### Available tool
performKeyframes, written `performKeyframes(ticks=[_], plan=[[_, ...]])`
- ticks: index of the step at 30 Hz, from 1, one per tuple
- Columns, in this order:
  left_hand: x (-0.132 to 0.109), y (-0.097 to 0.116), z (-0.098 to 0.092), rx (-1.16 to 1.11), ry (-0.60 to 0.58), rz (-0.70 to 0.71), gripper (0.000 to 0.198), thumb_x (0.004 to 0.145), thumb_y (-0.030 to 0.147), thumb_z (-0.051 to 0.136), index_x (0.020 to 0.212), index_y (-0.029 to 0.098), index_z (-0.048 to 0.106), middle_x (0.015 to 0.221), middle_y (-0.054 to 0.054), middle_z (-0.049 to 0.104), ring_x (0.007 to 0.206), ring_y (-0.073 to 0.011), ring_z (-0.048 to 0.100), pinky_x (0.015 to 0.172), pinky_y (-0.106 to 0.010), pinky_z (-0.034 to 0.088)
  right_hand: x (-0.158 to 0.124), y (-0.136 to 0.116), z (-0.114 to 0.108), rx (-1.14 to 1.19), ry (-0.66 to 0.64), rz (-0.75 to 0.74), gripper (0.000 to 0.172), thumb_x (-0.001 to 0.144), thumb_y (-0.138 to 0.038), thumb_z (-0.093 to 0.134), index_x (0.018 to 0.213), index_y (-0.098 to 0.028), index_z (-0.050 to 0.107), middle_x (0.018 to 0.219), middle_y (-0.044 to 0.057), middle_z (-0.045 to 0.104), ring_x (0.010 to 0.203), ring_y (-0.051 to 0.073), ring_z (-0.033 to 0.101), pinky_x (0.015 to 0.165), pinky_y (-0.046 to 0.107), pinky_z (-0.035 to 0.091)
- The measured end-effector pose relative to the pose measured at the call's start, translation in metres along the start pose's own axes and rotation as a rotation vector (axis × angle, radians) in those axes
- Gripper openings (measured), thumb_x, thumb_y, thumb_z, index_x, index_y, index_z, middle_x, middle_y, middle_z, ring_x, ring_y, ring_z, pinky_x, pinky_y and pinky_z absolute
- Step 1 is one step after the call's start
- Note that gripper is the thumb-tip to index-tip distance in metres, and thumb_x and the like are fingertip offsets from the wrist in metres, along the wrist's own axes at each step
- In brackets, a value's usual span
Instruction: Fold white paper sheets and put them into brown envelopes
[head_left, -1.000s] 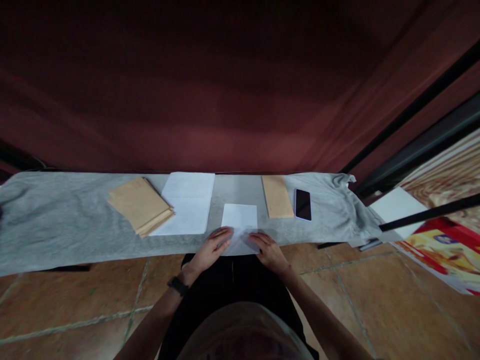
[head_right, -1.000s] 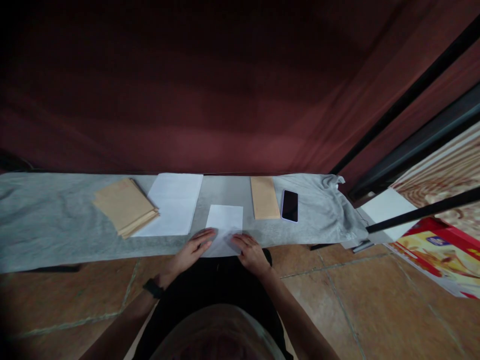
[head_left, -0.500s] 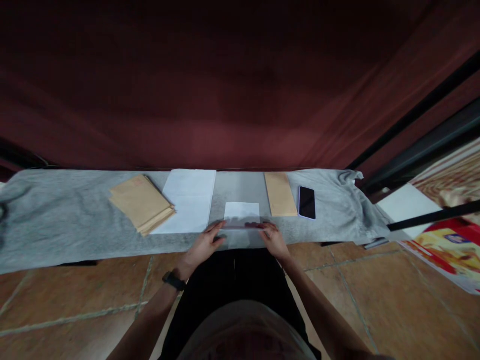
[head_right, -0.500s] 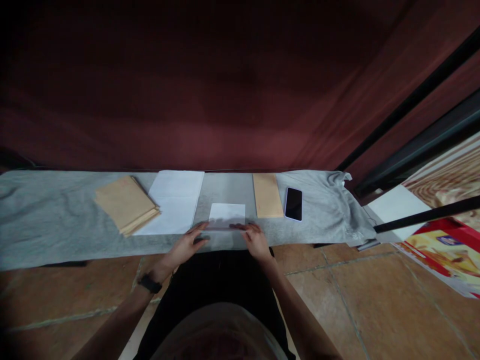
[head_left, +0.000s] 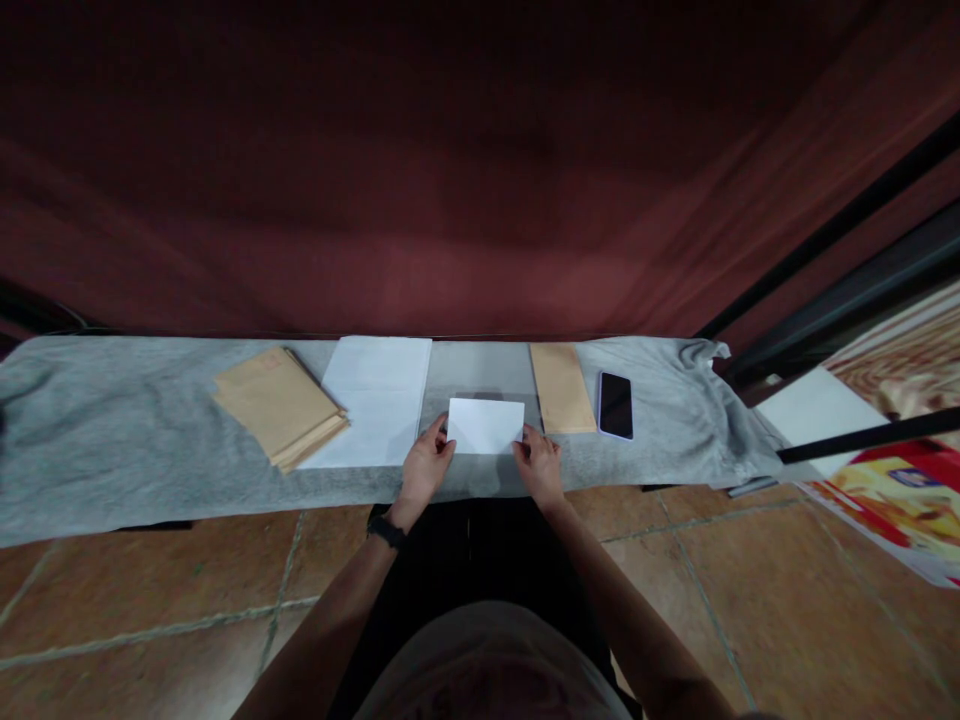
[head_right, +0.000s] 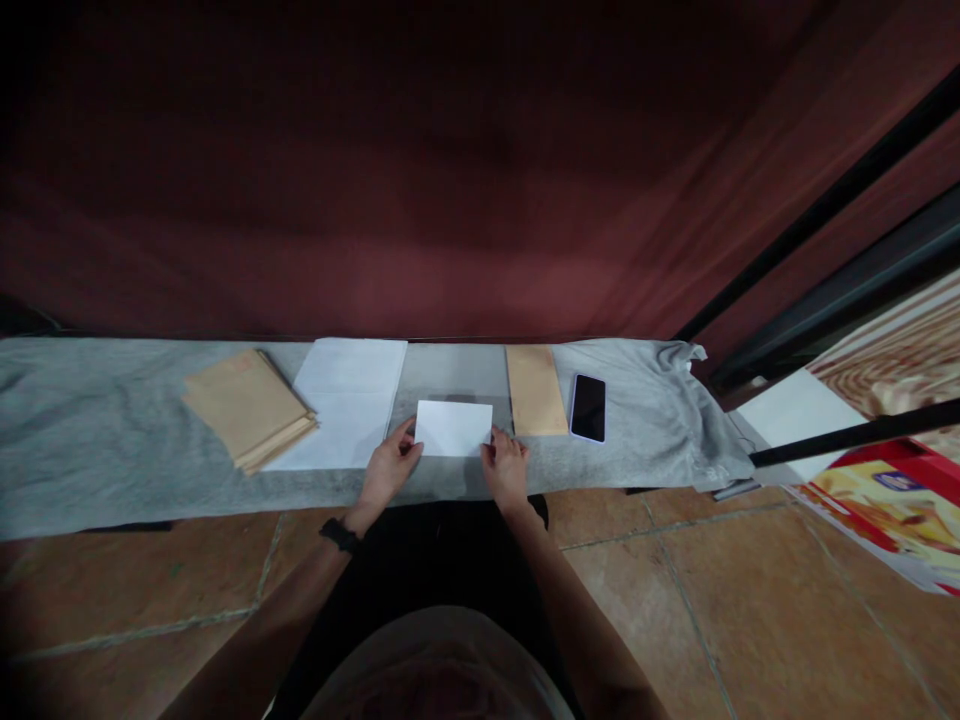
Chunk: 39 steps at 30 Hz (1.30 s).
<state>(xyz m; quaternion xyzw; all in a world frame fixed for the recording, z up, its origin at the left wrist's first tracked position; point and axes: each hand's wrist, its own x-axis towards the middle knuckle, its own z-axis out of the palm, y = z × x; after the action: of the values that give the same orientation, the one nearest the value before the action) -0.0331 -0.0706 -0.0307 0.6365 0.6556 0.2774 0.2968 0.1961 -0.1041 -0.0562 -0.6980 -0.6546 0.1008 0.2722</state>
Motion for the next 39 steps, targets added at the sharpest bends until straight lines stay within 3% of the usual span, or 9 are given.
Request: performKeyframes(ticks=[3, 16, 31, 35, 37, 39], plan=[[0.0, 0.006, 0.001, 0.072, -0.001, -0.042, 0.053, 0.091, 0.023, 0.059, 0.143, 0.021, 0.052, 0.09, -0.002, 0.072, 0.083, -0.0185, 0.069, 0.078, -0.03, 0.054, 0.0, -0.002, 0.004, 0.001, 0.021, 0.006, 0.04, 0.098, -0.025, 0.049, 0.137, -0.017, 0.052, 0.107, 0.009, 0.075, 0.101, 0.026, 0.065, 0.095, 0.04, 0.038], [-0.002, 0.017, 0.002, 0.226, -0.03, -0.116, 0.057, 0.092, 0.024, 0.059, 0.147, 0.021, 0.047, 0.095, -0.005, 0.076, 0.09, -0.0233, 0.072, 0.078, -0.032, 0.054, 0.005, -0.009, 0.005, -0.101, -0.06, 0.066, 0.047, 0.098, -0.027, 0.05, 0.144, -0.015, 0.047, 0.117, 0.015, 0.071, 0.112, 0.031, 0.062, 0.098, 0.045, 0.037], [-0.001, 0.019, 0.003, 0.307, -0.036, -0.136, 0.058, 0.09, 0.026, 0.058, 0.147, 0.023, 0.045, 0.094, -0.004, 0.076, 0.086, -0.0235, 0.073, 0.076, -0.032, 0.055, 0.007, -0.008, 0.005, -0.121, -0.009, -0.006, 0.04, 0.101, -0.025, 0.043, 0.139, -0.017, 0.052, 0.114, 0.016, 0.072, 0.108, 0.031, 0.063, 0.096, 0.045, 0.039], [-0.01, 0.022, 0.008, 0.474, 0.047, 0.053, 0.053, 0.092, 0.021, 0.051, 0.145, 0.015, 0.048, 0.117, -0.017, 0.071, 0.111, -0.032, 0.067, 0.097, -0.045, 0.051, 0.007, -0.008, 0.004, -0.134, -0.036, 0.012, 0.038, 0.101, -0.026, 0.043, 0.136, -0.017, 0.055, 0.116, 0.017, 0.07, 0.109, 0.032, 0.062, 0.095, 0.047, 0.039], [-0.015, 0.022, 0.015, 0.502, 0.058, 0.228, 0.05, 0.095, 0.017, 0.044, 0.144, 0.01, 0.049, 0.137, -0.023, 0.06, 0.131, -0.0359, 0.055, 0.108, -0.052, 0.043, 0.007, -0.009, 0.002, -0.143, -0.044, 0.023, 0.037, 0.101, -0.027, 0.044, 0.135, -0.017, 0.056, 0.119, 0.018, 0.068, 0.112, 0.033, 0.06, 0.096, 0.048, 0.039], [-0.021, 0.021, 0.025, 0.481, 0.012, 0.372, 0.049, 0.098, 0.019, 0.039, 0.145, 0.011, 0.048, 0.152, -0.022, 0.047, 0.144, -0.0339, 0.042, 0.116, -0.054, 0.035, 0.006, -0.009, 0.002, -0.152, -0.038, 0.015, 0.037, 0.101, -0.028, 0.045, 0.135, -0.017, 0.056, 0.123, 0.018, 0.066, 0.115, 0.033, 0.058, 0.097, 0.049, 0.039]])
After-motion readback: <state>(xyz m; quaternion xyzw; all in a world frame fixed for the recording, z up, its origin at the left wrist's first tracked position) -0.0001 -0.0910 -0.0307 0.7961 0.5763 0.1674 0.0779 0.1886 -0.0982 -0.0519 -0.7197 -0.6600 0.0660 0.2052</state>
